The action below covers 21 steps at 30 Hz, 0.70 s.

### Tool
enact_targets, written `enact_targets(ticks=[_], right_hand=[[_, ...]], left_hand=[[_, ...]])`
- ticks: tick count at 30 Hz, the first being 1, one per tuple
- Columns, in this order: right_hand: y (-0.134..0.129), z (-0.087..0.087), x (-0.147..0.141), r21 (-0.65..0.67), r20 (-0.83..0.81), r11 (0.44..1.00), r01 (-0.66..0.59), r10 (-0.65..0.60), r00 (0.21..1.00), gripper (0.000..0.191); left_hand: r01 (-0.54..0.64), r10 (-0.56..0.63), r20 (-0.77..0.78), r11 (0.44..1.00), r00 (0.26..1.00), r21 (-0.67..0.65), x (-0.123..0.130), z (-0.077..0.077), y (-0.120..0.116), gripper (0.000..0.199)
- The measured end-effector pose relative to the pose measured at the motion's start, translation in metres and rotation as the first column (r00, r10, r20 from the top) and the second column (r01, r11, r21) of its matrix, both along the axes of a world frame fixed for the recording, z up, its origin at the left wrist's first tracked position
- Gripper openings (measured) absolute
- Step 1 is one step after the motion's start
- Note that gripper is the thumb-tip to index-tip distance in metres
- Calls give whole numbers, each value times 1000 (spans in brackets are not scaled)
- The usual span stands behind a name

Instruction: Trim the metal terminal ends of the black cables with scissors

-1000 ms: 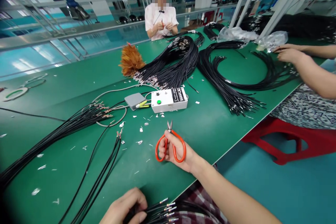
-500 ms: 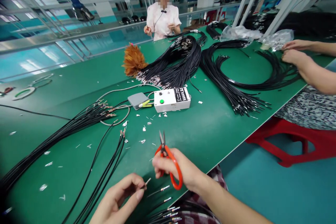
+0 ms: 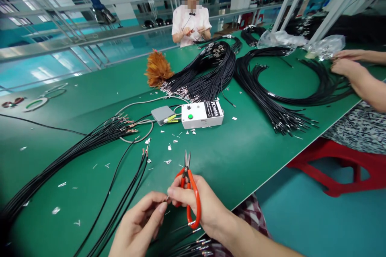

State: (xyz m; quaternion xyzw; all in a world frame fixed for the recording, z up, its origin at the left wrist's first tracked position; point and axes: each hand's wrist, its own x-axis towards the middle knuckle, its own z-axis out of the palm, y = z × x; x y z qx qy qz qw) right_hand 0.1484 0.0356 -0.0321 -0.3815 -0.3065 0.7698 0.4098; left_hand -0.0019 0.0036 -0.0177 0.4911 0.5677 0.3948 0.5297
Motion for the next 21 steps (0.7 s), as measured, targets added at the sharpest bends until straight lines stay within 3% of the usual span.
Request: enact_targets(ticks=[2, 5, 8, 11, 14, 17, 21], right_hand=[[-8, -6, -6, -38, -50, 999, 12, -14, 999, 25], [-23, -13, -9, -35, 12, 999, -26, 26, 1000, 27], [-26, -13, -6, -35, 72, 999, 16, -14, 997, 26], [-17, -9, -3, -36, -4, 996, 79, -79, 997, 23], [-9, -5, -4, -88, -109, 995, 41, -51, 993, 22], [-8, -4, -6, -136, -178, 991, 15, -40, 983, 22], [-14, -5, -7, -126, -171, 991, 51, -72, 983, 24]], left_hand=[[-89, 89, 10, 996, 996, 13, 2, -2, -3, 10], [-137, 137, 20, 990, 990, 21, 1, -3, -3, 13], [-80, 82, -37, 994, 996, 69, -2, -2, -1, 11], [-28, 47, -115, 986, 992, 162, -4, -3, 0, 10], [10, 49, -205, 961, 978, 278, -4, -5, -1, 9], [124, 48, -353, 885, 934, 449, -6, -8, -2, 10], [286, 163, -553, 717, 817, 635, -9, -14, -3, 18]])
